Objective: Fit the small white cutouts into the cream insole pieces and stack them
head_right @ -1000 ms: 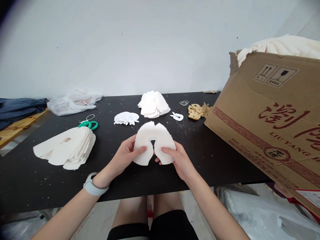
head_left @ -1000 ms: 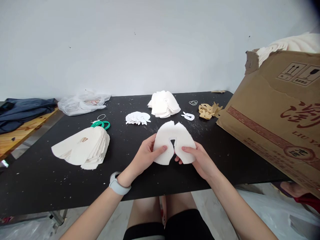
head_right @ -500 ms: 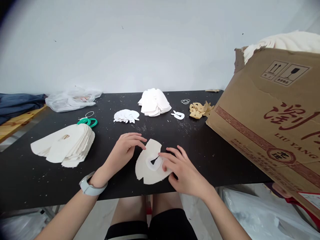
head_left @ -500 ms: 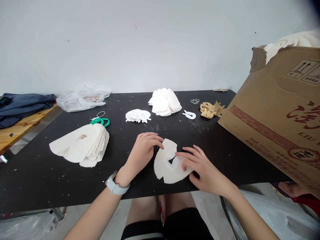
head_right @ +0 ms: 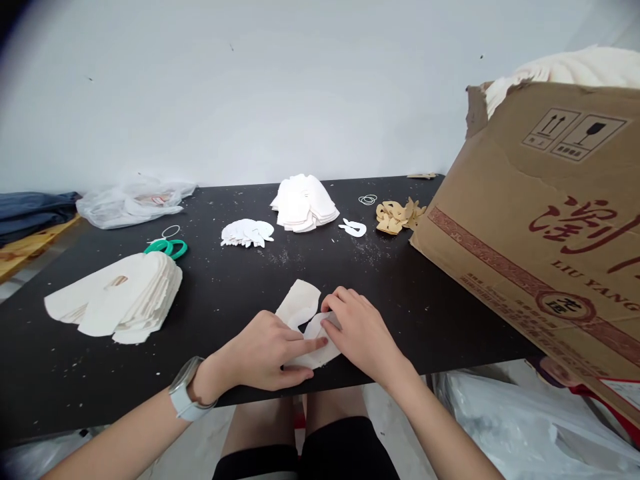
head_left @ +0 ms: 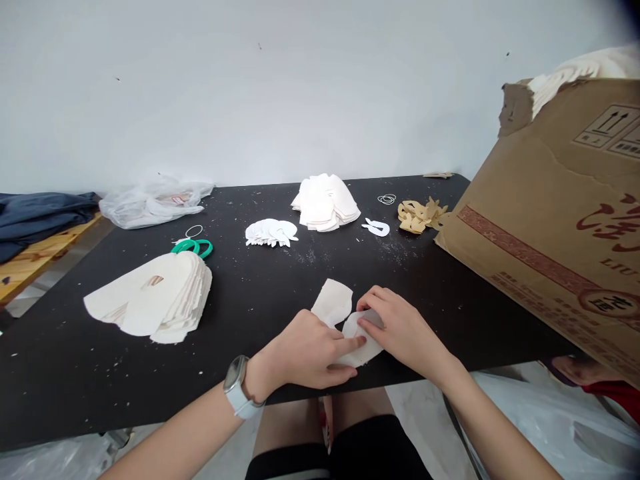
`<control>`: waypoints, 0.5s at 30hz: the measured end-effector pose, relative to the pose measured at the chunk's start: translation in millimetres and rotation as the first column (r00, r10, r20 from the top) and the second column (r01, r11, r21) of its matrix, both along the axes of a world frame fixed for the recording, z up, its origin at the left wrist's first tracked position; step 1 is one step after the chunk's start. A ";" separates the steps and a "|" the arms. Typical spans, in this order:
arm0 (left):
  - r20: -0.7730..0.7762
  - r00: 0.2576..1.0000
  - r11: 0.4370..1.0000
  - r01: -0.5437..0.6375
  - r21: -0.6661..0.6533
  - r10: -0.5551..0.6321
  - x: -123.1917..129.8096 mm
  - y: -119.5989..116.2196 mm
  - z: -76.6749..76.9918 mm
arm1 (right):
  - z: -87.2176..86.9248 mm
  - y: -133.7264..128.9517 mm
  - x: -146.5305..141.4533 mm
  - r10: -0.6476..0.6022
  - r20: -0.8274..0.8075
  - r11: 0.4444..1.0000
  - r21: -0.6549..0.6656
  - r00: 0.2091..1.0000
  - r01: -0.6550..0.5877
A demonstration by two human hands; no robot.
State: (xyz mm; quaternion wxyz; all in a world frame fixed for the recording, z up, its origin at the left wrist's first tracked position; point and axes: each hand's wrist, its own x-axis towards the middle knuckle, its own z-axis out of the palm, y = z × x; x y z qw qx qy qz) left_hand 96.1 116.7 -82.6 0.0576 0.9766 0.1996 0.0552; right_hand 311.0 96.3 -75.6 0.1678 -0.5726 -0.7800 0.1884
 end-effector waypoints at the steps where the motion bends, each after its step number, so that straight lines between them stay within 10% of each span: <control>1: -0.012 1.000 1.000 -0.001 0.001 0.001 0.2 -0.3 0.7 | 1.7 -0.3 -1.0 -0.013 -0.014 1.000 -0.017 1.000 0.013; 15: -0.014 0.995 0.989 -0.103 -0.103 0.102 -8.3 8.7 4.7 | 3.9 -1.4 -1.4 -0.046 -0.038 0.993 -0.113 0.998 0.041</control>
